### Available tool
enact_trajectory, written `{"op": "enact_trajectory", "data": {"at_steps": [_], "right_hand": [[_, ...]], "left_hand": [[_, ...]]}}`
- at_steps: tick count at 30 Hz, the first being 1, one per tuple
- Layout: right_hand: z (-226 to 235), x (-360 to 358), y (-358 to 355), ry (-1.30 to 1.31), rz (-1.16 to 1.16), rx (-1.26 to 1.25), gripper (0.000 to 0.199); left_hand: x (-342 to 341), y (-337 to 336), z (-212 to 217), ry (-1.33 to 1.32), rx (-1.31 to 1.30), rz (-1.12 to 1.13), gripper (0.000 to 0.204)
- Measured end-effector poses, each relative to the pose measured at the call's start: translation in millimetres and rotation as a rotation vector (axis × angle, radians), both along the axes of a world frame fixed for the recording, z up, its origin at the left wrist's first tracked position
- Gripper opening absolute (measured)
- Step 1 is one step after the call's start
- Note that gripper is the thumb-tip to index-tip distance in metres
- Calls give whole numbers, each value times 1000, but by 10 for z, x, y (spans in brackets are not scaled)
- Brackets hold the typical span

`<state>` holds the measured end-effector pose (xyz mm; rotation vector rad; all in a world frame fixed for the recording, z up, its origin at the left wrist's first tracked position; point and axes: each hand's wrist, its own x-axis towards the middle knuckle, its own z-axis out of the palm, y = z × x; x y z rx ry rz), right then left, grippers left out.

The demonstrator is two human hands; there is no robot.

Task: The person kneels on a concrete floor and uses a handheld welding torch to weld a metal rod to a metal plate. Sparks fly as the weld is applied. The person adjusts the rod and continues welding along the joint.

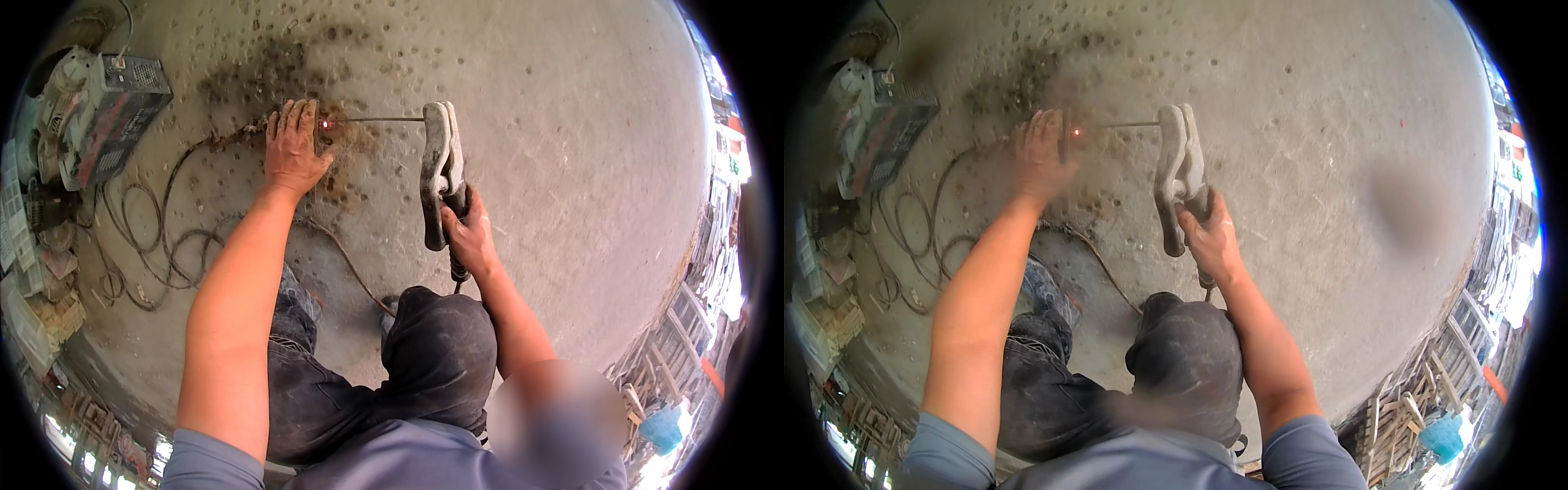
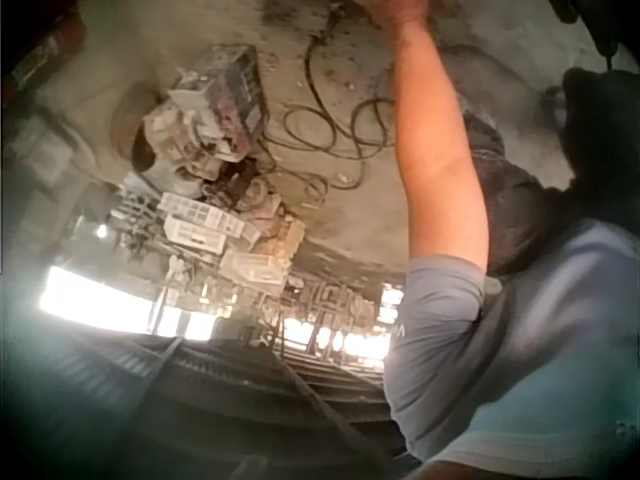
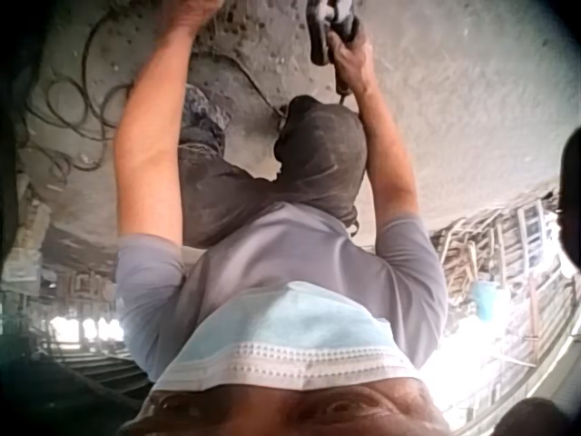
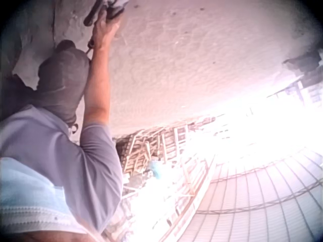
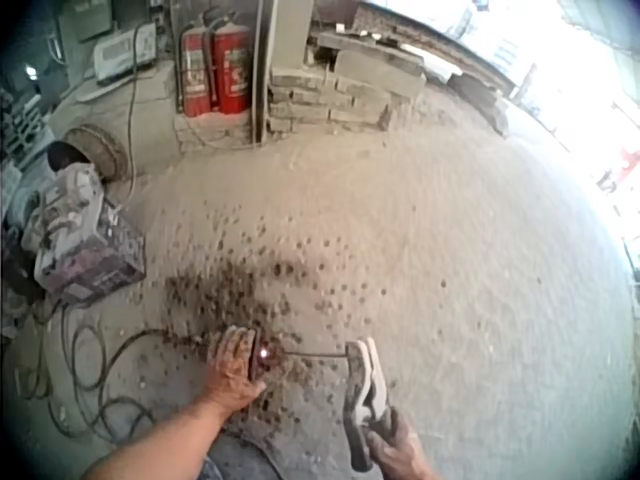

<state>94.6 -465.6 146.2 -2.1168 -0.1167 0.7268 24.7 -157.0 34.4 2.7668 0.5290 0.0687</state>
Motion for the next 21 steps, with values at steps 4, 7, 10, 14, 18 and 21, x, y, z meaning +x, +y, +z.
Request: {"op": "enact_trajectory", "data": {"at_steps": [4, 7, 10, 14, 18, 21], "right_hand": [[-19, 11, -12, -43, 30, -24, 59], [30, 36, 7, -13, 36, -31, 60], [41, 45, 13, -22, 52, -59, 61], [1, 18, 0, -45, 45, -67, 63], [-32, -9, 0, -29, 29, -64, 64], [-45, -40, 54, -29, 17, -48, 64]], "left_hand": [[82, -32, 23, -84, -9, 21, 91], [89, -17, 16, -116, -15, 27, 87], [78, -19, 29, -100, -5, 35, 88], [79, -34, 92, -48, -6, 35, 89], [130, -26, 170, 167, -12, 33, 98], [110, 24, 76, 97, -21, 28, 96]]}}
